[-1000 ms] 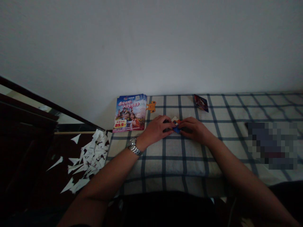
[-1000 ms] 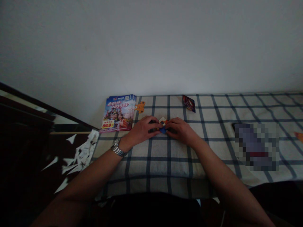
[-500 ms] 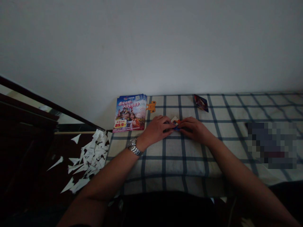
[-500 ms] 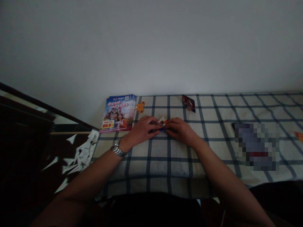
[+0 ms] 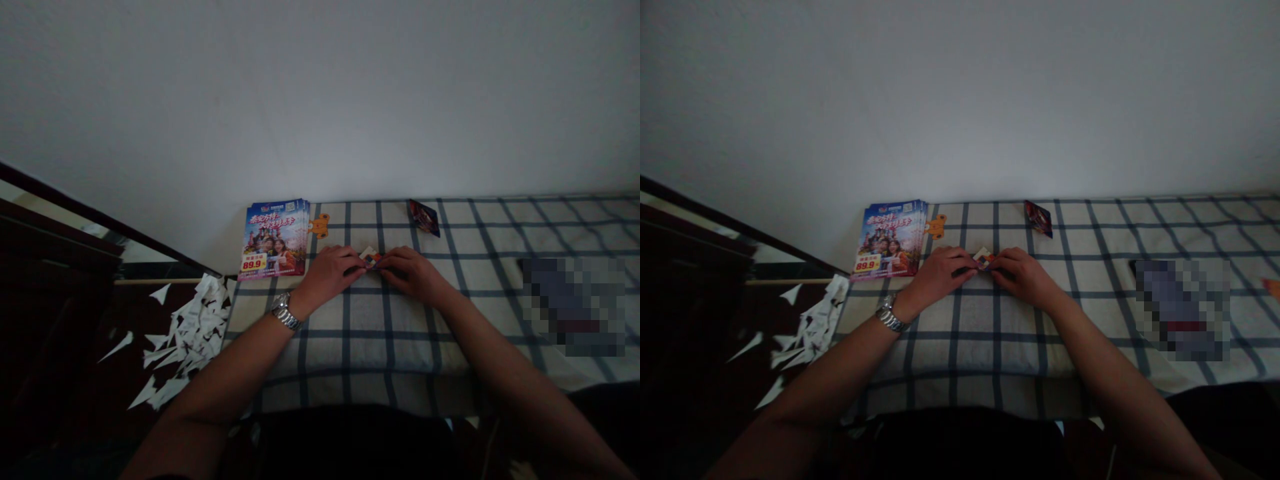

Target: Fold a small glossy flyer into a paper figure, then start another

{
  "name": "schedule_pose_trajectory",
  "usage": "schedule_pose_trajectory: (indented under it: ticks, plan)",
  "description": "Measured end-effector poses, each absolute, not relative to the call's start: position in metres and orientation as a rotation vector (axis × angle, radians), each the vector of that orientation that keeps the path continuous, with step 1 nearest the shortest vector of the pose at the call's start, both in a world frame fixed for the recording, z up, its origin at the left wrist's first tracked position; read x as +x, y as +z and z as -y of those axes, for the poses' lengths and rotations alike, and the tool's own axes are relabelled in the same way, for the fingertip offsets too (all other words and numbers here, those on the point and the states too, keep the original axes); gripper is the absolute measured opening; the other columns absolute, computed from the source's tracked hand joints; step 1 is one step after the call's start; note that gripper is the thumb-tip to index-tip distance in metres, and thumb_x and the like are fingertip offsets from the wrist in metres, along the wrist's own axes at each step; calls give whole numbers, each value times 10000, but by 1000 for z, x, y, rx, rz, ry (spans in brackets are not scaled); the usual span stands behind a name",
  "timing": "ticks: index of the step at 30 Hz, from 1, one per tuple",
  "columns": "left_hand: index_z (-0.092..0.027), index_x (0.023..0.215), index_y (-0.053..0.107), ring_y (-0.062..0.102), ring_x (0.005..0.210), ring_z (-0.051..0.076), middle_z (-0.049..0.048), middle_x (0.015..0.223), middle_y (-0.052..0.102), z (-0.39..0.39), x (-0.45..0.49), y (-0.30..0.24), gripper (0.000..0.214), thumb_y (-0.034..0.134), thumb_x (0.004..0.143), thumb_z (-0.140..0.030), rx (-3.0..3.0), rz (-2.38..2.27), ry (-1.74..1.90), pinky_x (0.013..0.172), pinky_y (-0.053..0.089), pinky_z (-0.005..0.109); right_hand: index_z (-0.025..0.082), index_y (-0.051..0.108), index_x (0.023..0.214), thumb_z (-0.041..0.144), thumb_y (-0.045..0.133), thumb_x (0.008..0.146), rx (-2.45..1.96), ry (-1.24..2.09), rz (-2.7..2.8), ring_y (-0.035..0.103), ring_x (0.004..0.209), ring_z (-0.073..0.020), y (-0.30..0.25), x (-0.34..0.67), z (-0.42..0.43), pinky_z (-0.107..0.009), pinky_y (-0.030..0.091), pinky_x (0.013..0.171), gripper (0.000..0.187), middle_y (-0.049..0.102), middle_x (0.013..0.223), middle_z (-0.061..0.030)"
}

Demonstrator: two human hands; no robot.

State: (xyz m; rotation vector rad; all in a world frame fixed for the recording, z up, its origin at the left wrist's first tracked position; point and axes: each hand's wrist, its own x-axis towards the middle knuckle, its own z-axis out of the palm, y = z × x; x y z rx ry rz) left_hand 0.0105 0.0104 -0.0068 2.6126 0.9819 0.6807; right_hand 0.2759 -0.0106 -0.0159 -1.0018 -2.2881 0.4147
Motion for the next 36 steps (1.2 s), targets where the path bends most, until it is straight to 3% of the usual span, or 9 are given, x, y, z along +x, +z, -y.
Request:
schedule_pose_trajectory:
  ticks: [9,19,27,36]
  plan:
    - [-223,1059,733,658,943,207,36,982,724,-11,12,-8,187,630,1039,-377,2610,-1067,692,865,471,375,255,725,1082,289,585,1027,-1098,417,2264,707,875,-244,-12,275,11,-388,589,783,154,740,948,-71]
    - [-227,1072,717,664,860,211,22,922,741,-7,15,-9,188,649,1025,-396,2502,-1163,695,831,494,381,266,709,1160,324,593,1034,-1185,520,2166,745,914,-231,-17,272,12,-375,615,829,181,778,1072,-51]
    - [-210,1030,732,660,889,207,42,970,725,-8,18,-9,171,649,1024,-359,2475,-1169,716,814,506,370,257,721,1089,327,624,1019,-1207,471,2119,715,893,-231,-17,268,10,-368,604,805,138,730,999,-63]
    - [-204,1029,730,650,887,207,33,949,717,-7,20,-7,148,685,1005,-343,2431,-1203,703,809,488,358,247,774,1123,329,591,1041,-1161,434,2174,710,902,-230,-21,267,9,-382,601,820,216,702,1019,-86]
